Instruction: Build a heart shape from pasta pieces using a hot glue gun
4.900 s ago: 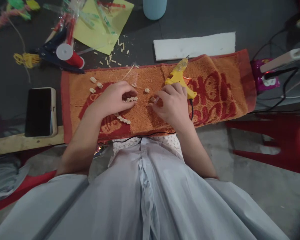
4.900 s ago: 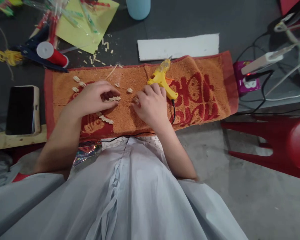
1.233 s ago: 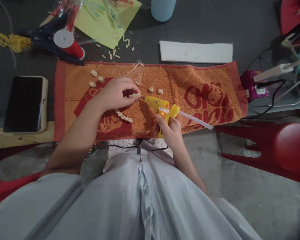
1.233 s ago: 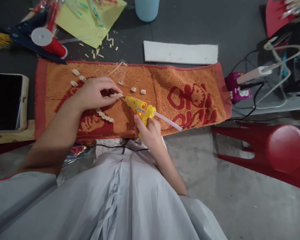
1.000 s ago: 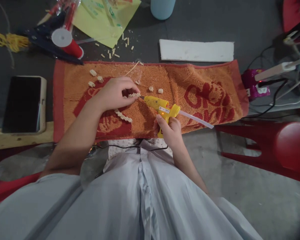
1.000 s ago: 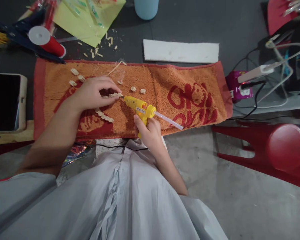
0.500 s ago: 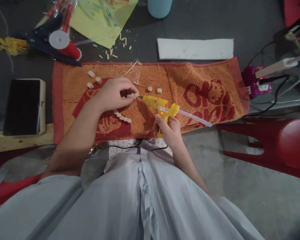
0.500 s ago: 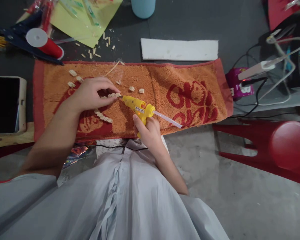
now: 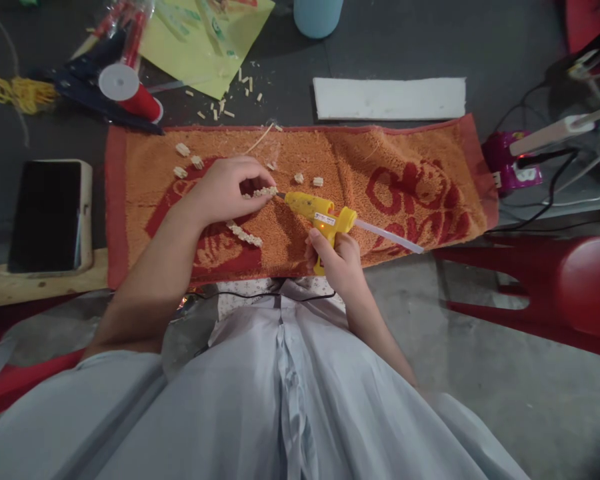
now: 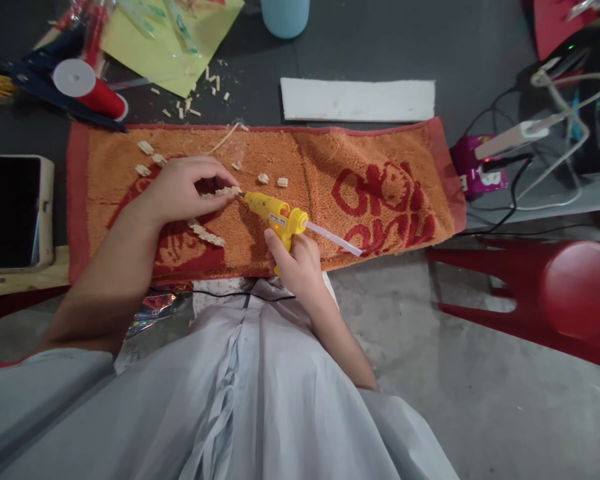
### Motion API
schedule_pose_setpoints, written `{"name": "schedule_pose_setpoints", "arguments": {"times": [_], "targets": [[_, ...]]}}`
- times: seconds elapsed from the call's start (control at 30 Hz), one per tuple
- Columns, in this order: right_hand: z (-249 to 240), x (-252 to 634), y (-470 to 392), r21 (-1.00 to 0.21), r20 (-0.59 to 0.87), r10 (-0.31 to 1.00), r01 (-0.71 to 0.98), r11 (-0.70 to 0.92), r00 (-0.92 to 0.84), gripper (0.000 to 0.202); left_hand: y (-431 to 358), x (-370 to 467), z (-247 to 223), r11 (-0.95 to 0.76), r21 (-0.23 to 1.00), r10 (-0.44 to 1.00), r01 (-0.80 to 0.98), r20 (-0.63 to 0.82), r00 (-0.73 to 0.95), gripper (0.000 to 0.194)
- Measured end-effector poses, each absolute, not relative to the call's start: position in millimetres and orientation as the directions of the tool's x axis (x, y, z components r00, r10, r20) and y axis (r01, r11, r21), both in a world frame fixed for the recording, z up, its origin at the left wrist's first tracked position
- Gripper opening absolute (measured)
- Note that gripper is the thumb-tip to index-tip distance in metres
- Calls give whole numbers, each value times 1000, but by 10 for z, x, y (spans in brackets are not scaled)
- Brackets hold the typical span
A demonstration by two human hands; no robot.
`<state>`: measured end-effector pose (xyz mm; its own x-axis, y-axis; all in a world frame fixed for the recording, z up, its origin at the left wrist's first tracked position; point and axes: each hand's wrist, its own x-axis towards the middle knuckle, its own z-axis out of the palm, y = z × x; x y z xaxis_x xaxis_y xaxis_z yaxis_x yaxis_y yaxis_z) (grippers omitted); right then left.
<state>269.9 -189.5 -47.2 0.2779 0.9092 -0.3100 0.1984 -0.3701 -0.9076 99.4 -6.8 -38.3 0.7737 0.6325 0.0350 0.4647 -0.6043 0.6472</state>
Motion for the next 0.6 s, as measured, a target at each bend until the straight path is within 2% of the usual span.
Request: {"name": "schedule_pose_setpoints", "arguments": {"times": [0.3, 0.53, 0.6], "targets": [[-461, 2725, -1904, -912, -316, 913, 182, -367, 259, 51, -65, 991, -380, -607, 652, 624, 454, 39, 780, 21], [-492, 2738, -1913, -925, -343, 903, 77, -373, 258, 53, -60, 997, -370, -624, 630, 618, 462, 35, 786, 22], [-496, 2732, -1909, -922, -337, 907, 107, -373, 253, 55, -58, 996, -373, -628, 626, 616, 462, 38, 787, 22]]}}
